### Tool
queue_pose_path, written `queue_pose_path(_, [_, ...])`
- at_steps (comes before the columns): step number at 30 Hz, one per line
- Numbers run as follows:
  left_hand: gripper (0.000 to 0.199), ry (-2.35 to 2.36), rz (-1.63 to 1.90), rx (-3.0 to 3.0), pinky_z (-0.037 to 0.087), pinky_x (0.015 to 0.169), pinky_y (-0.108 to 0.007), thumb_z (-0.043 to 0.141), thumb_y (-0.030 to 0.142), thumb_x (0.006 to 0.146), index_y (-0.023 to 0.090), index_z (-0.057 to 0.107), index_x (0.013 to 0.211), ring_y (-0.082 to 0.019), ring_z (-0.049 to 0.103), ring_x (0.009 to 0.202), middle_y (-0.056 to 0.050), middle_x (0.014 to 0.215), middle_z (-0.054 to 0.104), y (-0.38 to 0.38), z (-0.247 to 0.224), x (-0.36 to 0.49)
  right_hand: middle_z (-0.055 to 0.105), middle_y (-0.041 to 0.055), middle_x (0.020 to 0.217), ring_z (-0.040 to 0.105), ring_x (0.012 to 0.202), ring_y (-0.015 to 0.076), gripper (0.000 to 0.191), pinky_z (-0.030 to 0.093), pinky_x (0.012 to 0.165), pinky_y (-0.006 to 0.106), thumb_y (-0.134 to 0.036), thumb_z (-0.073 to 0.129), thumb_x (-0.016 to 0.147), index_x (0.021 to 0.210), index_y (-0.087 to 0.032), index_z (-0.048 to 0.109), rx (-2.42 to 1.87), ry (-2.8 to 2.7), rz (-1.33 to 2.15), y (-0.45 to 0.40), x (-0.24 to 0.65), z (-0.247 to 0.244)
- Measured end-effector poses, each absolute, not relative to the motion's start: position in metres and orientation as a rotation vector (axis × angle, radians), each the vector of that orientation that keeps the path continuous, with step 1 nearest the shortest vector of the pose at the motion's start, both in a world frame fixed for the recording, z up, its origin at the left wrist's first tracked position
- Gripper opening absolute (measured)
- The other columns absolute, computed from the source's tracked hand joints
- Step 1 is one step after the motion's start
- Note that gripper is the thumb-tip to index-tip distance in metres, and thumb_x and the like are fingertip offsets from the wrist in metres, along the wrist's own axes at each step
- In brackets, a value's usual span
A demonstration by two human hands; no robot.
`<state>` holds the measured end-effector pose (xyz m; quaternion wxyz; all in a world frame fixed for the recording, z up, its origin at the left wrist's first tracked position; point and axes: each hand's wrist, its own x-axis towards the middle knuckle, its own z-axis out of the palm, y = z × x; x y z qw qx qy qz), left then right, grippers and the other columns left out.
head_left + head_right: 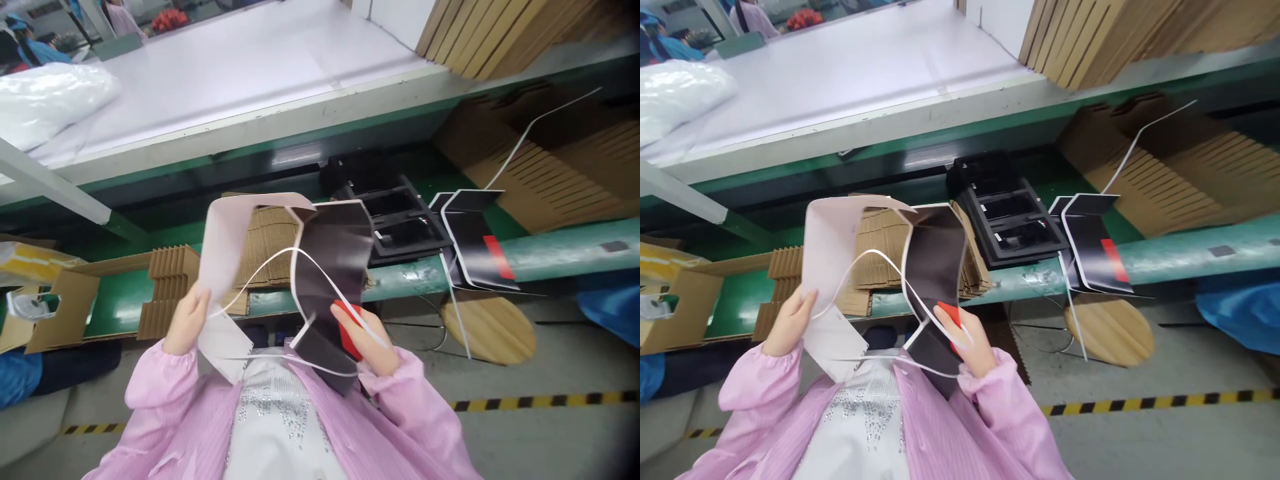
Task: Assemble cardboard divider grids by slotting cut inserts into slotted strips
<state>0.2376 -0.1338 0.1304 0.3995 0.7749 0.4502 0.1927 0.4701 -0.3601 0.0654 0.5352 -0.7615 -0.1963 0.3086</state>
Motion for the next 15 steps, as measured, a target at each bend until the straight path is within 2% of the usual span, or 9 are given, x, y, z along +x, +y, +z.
queue_pose_path(2, [0.048, 0.965, 0.352, 2.013, 0.040, 0.104, -0.035, 0.043, 0.043, 0.091, 0.014, 0.055, 0.126, -0.024, 0.055, 0.119, -0.010, 0.124, 0.063, -0.145, 0.130, 0.250, 0.066, 0.0036, 0.072, 0.061, 0.076, 0.0212, 0.043, 0.049, 0.076, 0.035, -0.061, 0.064, 0.070, 0.076, -0.018, 0.067, -1.717, -0.370, 0.833, -0.341, 0.458, 0.063])
queue_pose_path(4, [0.046, 0.814, 0.221, 2.088, 0.044, 0.099, -0.034, 0.040, 0.041, 0.092, 0.014, 0.054, 0.127, -0.024, 0.060, 0.113, -0.010, 0.119, 0.066, -0.153, 0.131, 0.266, 0.069, 0.0065, 0.093, 0.061, 0.094, 0.0236, 0.052, 0.045, 0.090, 0.038, -0.065, 0.064, 0.067, 0.091, -0.018, 0.067, -1.594, -0.301, 0.859, -0.324, 0.444, 0.062])
queue_pose_path(7, [0.043, 0.650, 0.061, 2.274, 0.050, 0.089, -0.034, 0.036, 0.035, 0.095, 0.020, 0.048, 0.133, -0.023, 0.065, 0.103, -0.008, 0.115, 0.068, -0.170, 0.139, 0.292, 0.060, 0.0085, 0.122, 0.052, 0.117, 0.0235, 0.072, 0.034, 0.106, 0.040, -0.063, 0.071, 0.061, 0.118, -0.022, 0.058, -1.279, -0.461, 0.998, -0.310, 0.421, 0.064])
queue_pose_path(9, [0.045, 0.531, -0.010, 2.462, 0.049, 0.090, -0.036, 0.037, 0.029, 0.094, 0.022, 0.041, 0.138, -0.024, 0.063, 0.107, -0.009, 0.123, 0.064, -0.187, 0.144, 0.306, 0.055, 0.0093, 0.130, 0.048, 0.123, 0.0238, 0.091, 0.032, 0.108, 0.041, -0.059, 0.080, 0.051, 0.129, -0.023, 0.050, -1.045, -0.646, 1.110, -0.310, 0.406, 0.065])
queue_pose_path(11, [0.051, 0.391, -0.063, 2.644, 0.045, 0.097, -0.043, 0.039, 0.021, 0.091, 0.019, 0.035, 0.142, -0.028, 0.054, 0.120, -0.014, 0.136, 0.053, -0.206, 0.145, 0.317, 0.055, 0.0107, 0.130, 0.047, 0.124, 0.0259, 0.104, 0.033, 0.108, 0.043, -0.056, 0.085, 0.041, 0.131, -0.022, 0.048, -0.933, -0.681, 1.124, -0.316, 0.394, 0.064])
queue_pose_path(13, [0.057, 0.197, -0.102, 2.732, 0.037, 0.104, -0.051, 0.042, 0.015, 0.088, 0.013, 0.031, 0.143, -0.033, 0.040, 0.132, -0.020, 0.145, 0.040, -0.224, 0.141, 0.324, 0.060, 0.0114, 0.123, 0.050, 0.122, 0.0271, 0.091, 0.035, 0.106, 0.045, -0.059, 0.081, 0.046, 0.124, -0.020, 0.055, -1.021, -0.508, 0.987, -0.327, 0.385, 0.060])
queue_pose_path(15, [0.060, -0.103, -0.165, 2.664, 0.030, 0.109, -0.055, 0.044, 0.016, 0.086, 0.009, 0.029, 0.144, -0.034, 0.026, 0.139, -0.023, 0.149, 0.032, -0.240, 0.135, 0.329, 0.064, 0.0109, 0.115, 0.053, 0.118, 0.0268, 0.067, 0.035, 0.106, 0.044, -0.058, 0.074, 0.059, 0.112, -0.018, 0.063, -1.234, -0.265, 0.729, -0.346, 0.385, 0.052])
